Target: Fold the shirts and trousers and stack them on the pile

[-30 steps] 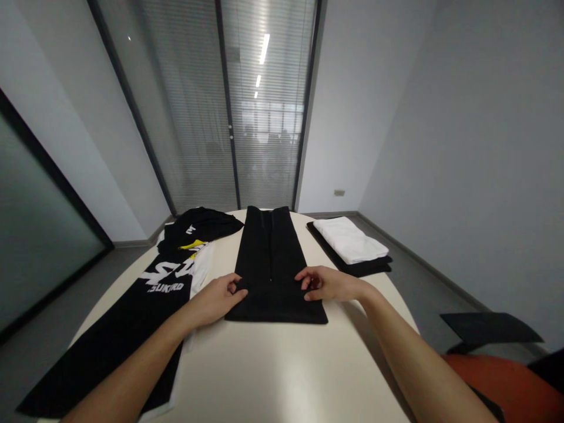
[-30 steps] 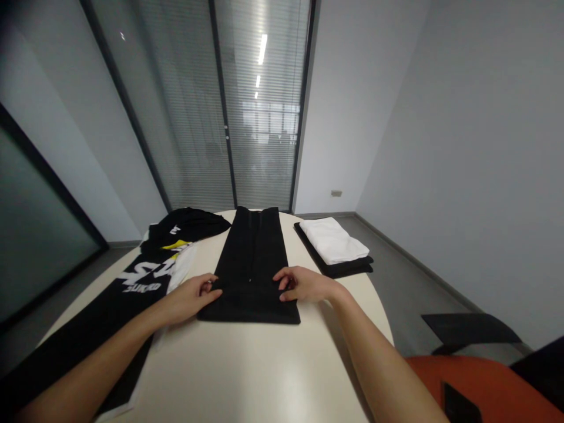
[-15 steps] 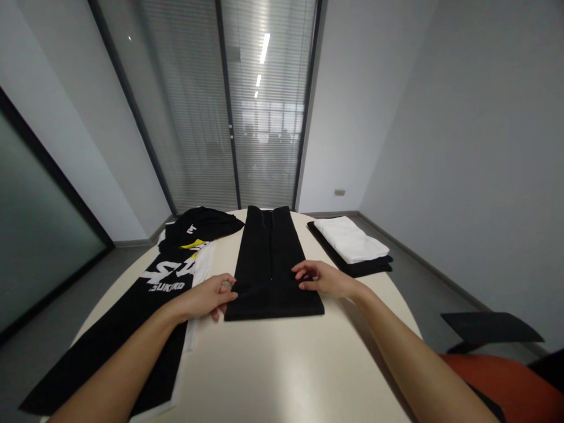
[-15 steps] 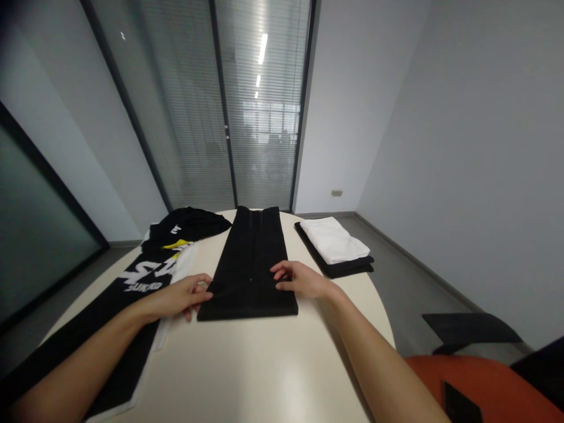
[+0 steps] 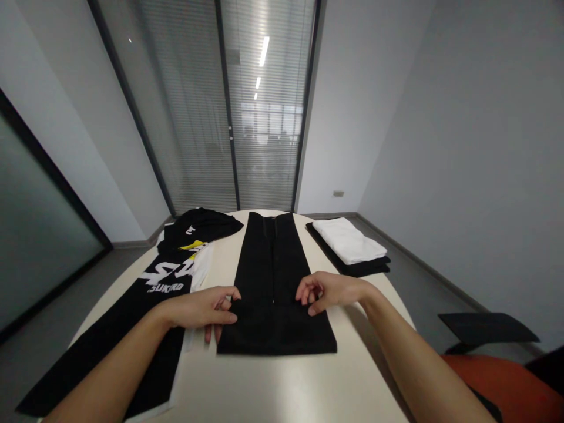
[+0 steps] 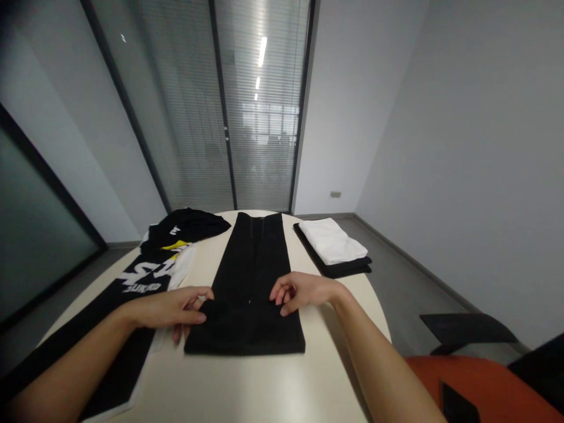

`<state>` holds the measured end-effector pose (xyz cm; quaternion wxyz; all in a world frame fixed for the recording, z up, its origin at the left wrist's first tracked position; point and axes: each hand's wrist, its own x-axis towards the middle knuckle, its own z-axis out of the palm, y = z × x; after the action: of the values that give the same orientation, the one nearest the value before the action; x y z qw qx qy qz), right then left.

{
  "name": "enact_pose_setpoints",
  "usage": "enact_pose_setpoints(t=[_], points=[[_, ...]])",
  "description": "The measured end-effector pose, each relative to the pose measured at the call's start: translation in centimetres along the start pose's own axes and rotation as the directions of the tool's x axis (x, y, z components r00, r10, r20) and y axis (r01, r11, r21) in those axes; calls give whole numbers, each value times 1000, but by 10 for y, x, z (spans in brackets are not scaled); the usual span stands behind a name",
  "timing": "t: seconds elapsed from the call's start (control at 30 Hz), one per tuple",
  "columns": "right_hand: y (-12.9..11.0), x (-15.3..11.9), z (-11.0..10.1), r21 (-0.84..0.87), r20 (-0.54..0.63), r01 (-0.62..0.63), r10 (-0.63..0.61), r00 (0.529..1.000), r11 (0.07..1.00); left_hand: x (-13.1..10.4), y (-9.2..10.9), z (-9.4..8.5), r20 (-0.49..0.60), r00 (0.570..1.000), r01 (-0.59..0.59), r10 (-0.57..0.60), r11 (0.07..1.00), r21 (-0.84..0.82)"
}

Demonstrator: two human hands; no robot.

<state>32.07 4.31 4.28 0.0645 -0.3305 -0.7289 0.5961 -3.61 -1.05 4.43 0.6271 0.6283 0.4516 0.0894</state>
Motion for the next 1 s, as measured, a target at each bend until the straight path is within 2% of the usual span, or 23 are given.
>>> enact_pose_setpoints(t=[0.07,0.13,0.23,0.3,0.37,0.4,0.47,0.53,0.6,0.7,0.8,0.9,0.97,1.0], points=[[-3,-1,-3,21,-85,81,-79,993,996,1,3,-3,-89,992,-96,94,995,-23],[-2,3,-8,48,-244,193,-176,954,980,7,5,-4,-238,955,-197,180,979,-49],[8,19,-12,-3,-510,318,-275,815,948,22,4,-2,-466,854,-331,230,932,-147],[20,32,-13,-64,-618,334,-300,726,940,34,-2,0,-543,814,-379,206,897,-228],[33,45,-13,-91,-672,327,-300,677,941,45,-10,2,-571,800,-395,187,879,-267],[38,49,-13,-99,-680,311,-293,673,945,49,-15,2,-575,796,-399,188,878,-264],[47,56,-13,-115,-668,261,-269,694,958,55,-23,2,-577,788,-407,213,884,-229],[52,57,-14,-113,-623,222,-243,744,969,56,-27,1,-558,791,-412,251,893,-181],[54,55,-16,-76,-560,214,-220,799,974,53,-28,0,-507,820,-384,267,912,-141],[51,47,-16,-20,-426,188,-178,887,982,41,-25,-3,-398,885,-269,242,963,-13],[42,35,-14,-9,-277,136,-133,952,991,29,-22,-6,-293,934,-186,206,978,94],[31,25,-12,22,-189,126,-119,975,992,21,-14,-6,-238,947,-208,214,977,52],[26,22,-12,58,-229,161,-144,963,985,20,-7,-4,-275,925,-275,262,961,-9],[24,22,-13,69,-291,195,-167,942,978,20,-2,-3,-320,903,-316,287,948,-40]])
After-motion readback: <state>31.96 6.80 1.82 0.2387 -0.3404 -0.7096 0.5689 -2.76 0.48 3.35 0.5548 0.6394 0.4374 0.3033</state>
